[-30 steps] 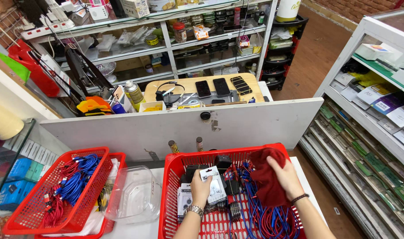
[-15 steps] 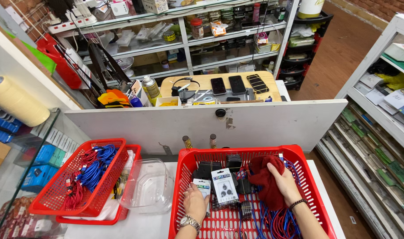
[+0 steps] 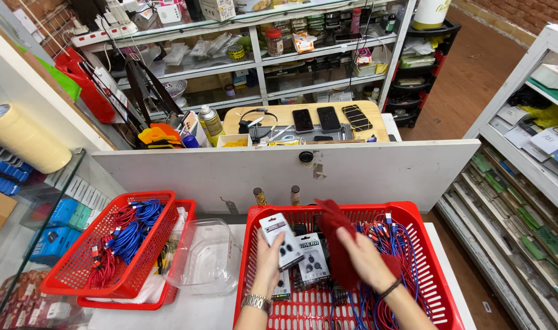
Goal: The person sorts small packaged electronics accessories from a red basket on the counter. They pick up boxed items and chargers one at a time, wipe some items with a red cloth, and stack the boxes in a pile beside the basket.
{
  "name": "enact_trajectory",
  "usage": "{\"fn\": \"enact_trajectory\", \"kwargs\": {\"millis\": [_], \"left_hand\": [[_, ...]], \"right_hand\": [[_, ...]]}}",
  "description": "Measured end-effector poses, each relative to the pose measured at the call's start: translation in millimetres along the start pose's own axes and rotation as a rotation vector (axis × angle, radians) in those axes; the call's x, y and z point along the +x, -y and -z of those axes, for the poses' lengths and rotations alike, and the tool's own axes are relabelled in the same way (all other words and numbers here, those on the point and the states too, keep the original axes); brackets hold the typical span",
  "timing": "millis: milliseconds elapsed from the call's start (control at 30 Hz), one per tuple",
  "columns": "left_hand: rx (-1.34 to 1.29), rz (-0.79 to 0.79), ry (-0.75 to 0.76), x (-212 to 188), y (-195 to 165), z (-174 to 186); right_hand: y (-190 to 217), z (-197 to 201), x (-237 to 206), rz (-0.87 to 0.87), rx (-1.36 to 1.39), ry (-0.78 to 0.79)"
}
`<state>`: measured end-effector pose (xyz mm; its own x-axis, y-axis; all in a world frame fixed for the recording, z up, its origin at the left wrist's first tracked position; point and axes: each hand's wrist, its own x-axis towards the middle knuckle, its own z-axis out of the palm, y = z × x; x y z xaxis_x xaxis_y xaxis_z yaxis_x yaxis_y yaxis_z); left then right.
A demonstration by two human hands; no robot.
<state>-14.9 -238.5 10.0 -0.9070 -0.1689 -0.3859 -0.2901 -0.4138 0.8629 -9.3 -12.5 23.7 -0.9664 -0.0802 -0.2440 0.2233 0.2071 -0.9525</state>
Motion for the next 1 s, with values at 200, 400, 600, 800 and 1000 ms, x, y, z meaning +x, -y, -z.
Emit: {"fn": "enact_trajectory", "kwargs": {"millis": [200,400,600,800,1000], "left_hand": [[-0.492,0.170,0.353,-14.1,21.4,-66.8],[0.046,-0.060,0.482,-9.0,21.4,-54.5],[0.161,-0.010,0.568,-4.3,15.7,-67.3],[0.041,0.127,0.464,-19.2,17.8,-75.2],[-0.184,0.112,0.154,-12.7,12.4,-79.4]], "right_hand": [[2.9,-42.5,3.2,0.761,-0.756,-0.434],[-6.4,29.1,31.6,0.019,0.172,-0.344],[22.1,37.3,20.0,0.056,0.584,0.264],[20.6,14.1,29.4,0.268,0.236,-0.064],[-2.7,-18.5,29.1,0.296,0.296,-0.355]]}}
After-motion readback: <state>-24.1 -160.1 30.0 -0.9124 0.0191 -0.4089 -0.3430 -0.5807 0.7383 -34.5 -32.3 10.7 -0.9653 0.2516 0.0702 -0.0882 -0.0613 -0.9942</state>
